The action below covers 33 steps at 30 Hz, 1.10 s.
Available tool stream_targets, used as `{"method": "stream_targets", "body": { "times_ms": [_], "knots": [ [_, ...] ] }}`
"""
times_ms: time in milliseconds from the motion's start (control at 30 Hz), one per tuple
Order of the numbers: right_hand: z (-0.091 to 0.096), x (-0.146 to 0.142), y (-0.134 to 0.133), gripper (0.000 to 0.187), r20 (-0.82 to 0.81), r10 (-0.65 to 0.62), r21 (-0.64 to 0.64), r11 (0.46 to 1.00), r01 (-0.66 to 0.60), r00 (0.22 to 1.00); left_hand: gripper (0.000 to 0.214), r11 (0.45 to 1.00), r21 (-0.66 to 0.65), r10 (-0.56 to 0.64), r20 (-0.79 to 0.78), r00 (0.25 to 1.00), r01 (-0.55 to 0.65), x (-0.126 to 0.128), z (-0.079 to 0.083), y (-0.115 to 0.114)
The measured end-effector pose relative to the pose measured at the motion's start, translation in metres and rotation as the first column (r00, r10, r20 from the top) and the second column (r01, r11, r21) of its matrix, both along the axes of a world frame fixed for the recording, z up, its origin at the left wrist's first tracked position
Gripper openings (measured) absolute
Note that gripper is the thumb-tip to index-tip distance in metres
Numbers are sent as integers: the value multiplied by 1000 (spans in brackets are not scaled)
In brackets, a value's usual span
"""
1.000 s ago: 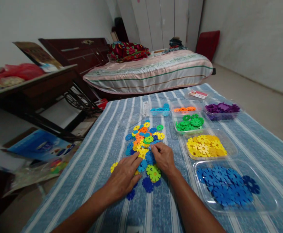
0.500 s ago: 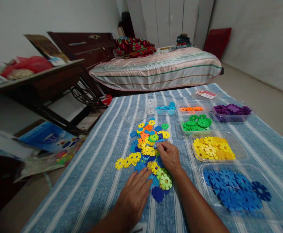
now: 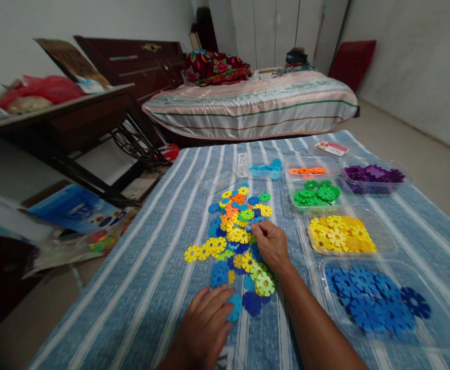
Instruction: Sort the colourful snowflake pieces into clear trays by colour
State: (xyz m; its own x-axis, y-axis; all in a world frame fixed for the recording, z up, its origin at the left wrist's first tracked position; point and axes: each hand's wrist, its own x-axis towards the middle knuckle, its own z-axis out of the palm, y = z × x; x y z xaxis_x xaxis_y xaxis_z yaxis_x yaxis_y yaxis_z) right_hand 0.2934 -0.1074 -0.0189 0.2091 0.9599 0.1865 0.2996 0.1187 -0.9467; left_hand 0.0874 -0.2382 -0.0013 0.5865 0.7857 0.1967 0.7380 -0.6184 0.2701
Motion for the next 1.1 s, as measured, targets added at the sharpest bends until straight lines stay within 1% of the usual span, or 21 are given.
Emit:
{"method": "stream_targets", "body": {
  "times_ms": [200,300,400,467,567,667,733,800,900,1000,1100],
  "knots": [
    [1,1,1,36,-29,-2,-25,1000,2,1000,29,999,23,46,-1,999,-46,-7,7,6],
    [1,1,2,37,-53,-11,-32,999,9,999,26,993,75,90,38,995,-93,-2,10,10],
    [1,1,3,38,-80,-3,-28,1000,0,997,20,981,139,112,143,983,-132,15,15,15],
    [2,1,4,38,-98,3,-20,1000,-5,995,17,982,139,102,194,976,-130,32,18,22],
    [4,-1,6,37,-118,3,-8,1000,-4,993,17,978,150,114,196,974,-144,57,20,33],
    [4,-3,8,37,-126,-9,-6,1000,9,992,24,964,190,159,137,978,-184,76,16,41],
    [4,-4,9,37,-126,-16,-1,1000,16,992,30,960,195,187,93,978,-202,81,11,45],
    [3,-5,10,37,-119,-15,5,1000,15,993,30,962,197,181,58,982,-189,80,6,47],
    [1,-5,10,36,-104,-7,10,1000,8,995,29,970,205,131,32,991,-135,73,-2,49],
    [0,-6,10,36,-102,-2,15,1000,3,995,31,973,204,97,62,993,-108,67,-8,50],
    [0,-7,11,35,-102,-1,23,1000,3,995,28,977,186,81,135,987,-105,67,-11,49]
  ]
}}
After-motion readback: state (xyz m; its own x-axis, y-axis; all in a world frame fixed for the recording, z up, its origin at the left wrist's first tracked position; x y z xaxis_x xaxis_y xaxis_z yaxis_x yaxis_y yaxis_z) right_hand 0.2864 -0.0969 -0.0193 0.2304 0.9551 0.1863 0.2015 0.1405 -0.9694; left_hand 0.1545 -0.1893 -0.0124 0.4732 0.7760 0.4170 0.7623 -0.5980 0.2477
